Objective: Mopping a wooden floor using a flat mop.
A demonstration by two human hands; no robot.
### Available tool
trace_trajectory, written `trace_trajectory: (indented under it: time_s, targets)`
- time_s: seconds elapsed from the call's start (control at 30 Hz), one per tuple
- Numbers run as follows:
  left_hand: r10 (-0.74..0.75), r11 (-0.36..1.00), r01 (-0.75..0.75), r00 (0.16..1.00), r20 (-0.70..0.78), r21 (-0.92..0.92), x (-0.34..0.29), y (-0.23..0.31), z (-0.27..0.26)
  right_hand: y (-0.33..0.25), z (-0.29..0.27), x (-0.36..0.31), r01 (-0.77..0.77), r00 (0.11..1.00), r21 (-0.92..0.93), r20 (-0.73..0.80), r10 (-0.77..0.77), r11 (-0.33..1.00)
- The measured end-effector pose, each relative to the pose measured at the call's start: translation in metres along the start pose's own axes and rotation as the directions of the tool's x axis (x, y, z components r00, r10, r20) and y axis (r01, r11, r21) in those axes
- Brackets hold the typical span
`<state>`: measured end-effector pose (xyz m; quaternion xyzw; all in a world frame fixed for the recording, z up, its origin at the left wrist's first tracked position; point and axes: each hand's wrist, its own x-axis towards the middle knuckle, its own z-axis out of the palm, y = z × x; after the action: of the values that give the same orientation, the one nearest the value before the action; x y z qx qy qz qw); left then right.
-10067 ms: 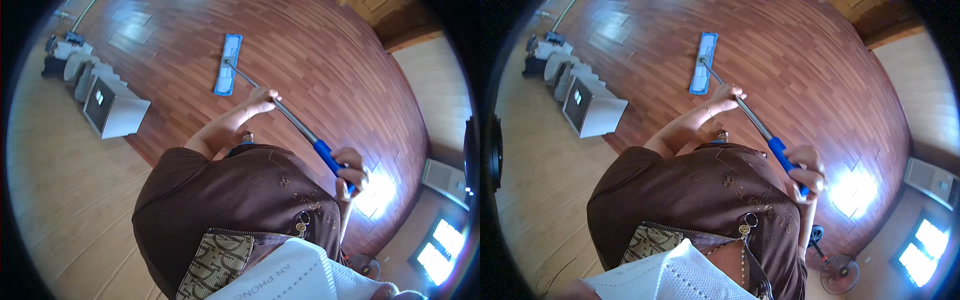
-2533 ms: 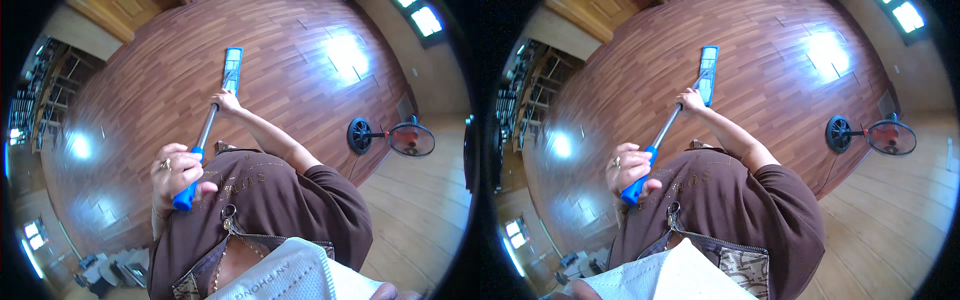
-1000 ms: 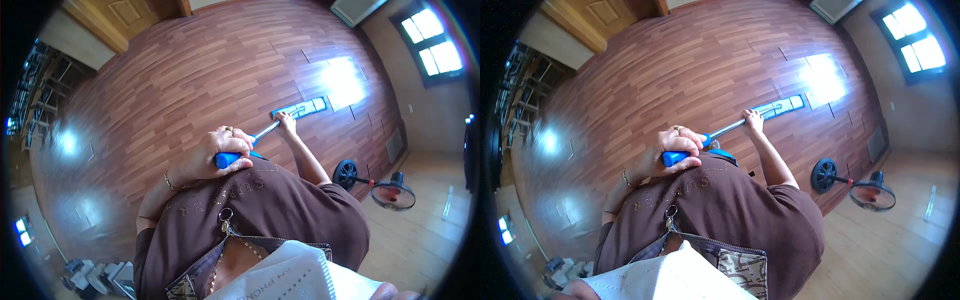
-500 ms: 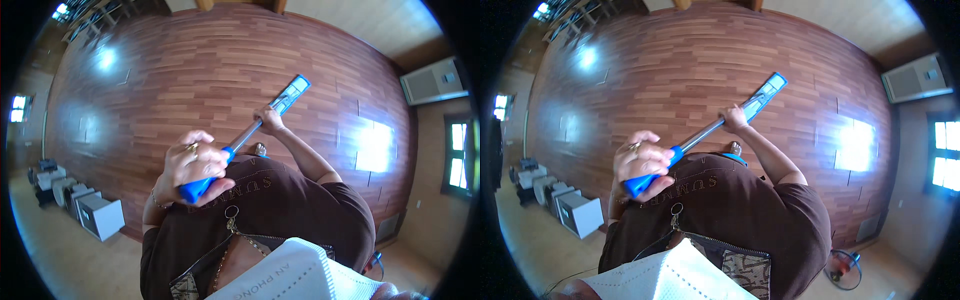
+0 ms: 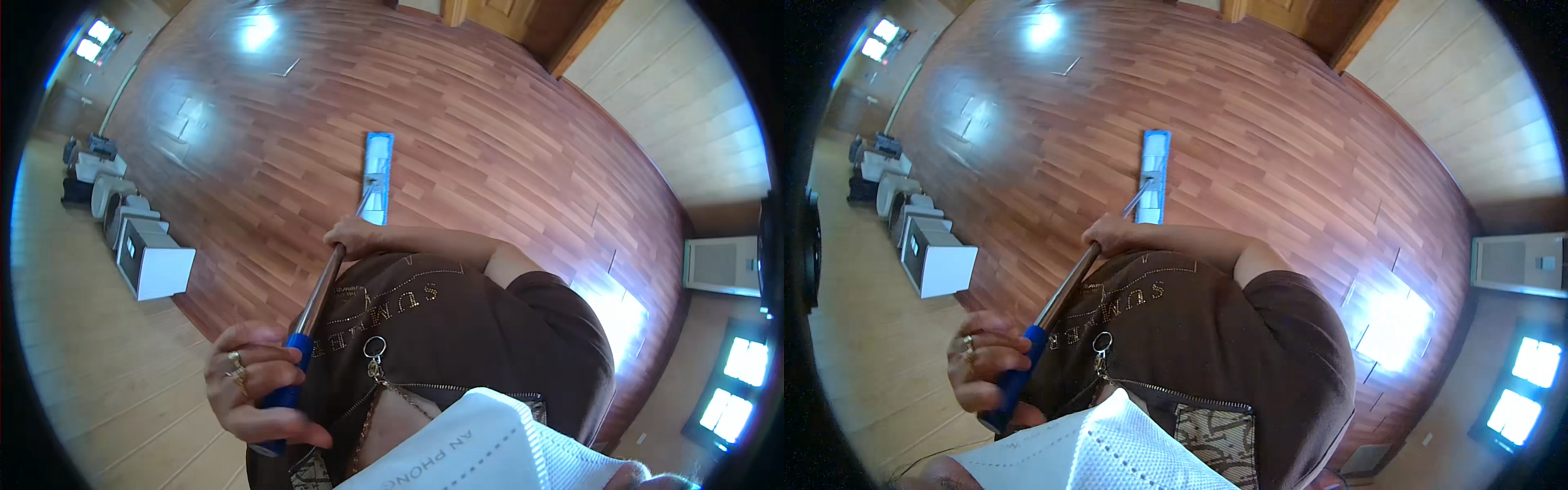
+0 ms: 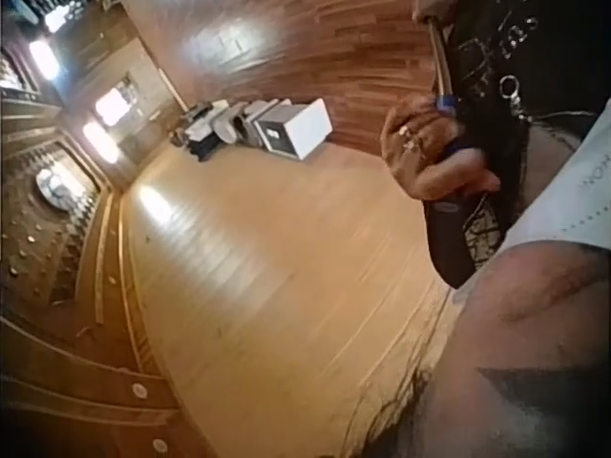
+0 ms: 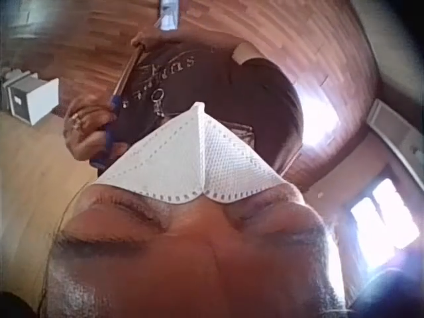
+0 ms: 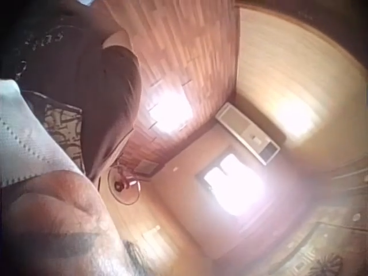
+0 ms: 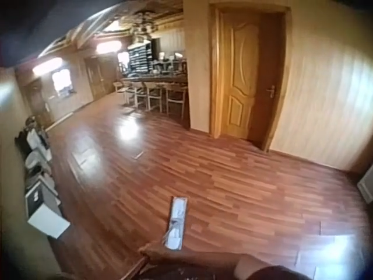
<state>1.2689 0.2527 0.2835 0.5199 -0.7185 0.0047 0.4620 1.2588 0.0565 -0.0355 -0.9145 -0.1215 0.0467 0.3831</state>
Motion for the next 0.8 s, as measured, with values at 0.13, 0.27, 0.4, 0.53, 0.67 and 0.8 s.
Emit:
trace_trajectory:
  time_s: [0.13,0.27,0.4,0.53,0.67,0.8]
  targets:
    - [-0.125,0.983,0.109,0.986,0.107,0.147,-0.017,0.015,-0.011,-0.005,0.026,0.036,0.18,0.983,0.019,-0.025,-0.18,0.983]
    - [-0.111,0.987,0.101,0.991,0.072,0.126,-0.041,0.001,-0.009,0.002,0.031,0.045,0.156,0.986,-0.006,-0.052,-0.156,0.988]
    - [-0.163,0.976,0.154,0.985,0.048,0.151,-0.044,-0.007,0.007,0.026,0.03,0.035,0.072,0.983,-0.055,-0.165,-0.08,0.996]
    - [-0.237,0.957,0.238,0.971,-0.025,0.168,-0.038,-0.024,0.04,0.064,0.017,0.016,-0.102,0.962,-0.14,-0.267,0.062,0.985]
    - [-0.243,0.956,0.226,0.967,0.072,0.186,-0.012,-0.048,0.074,0.109,-0.007,-0.022,-0.242,0.843,-0.156,-0.522,0.128,0.958]
    - [-0.197,0.978,0.187,0.975,0.104,0.097,0.015,-0.075,0.119,0.146,-0.044,-0.075,-0.537,0.775,-0.061,-0.431,0.463,0.841]
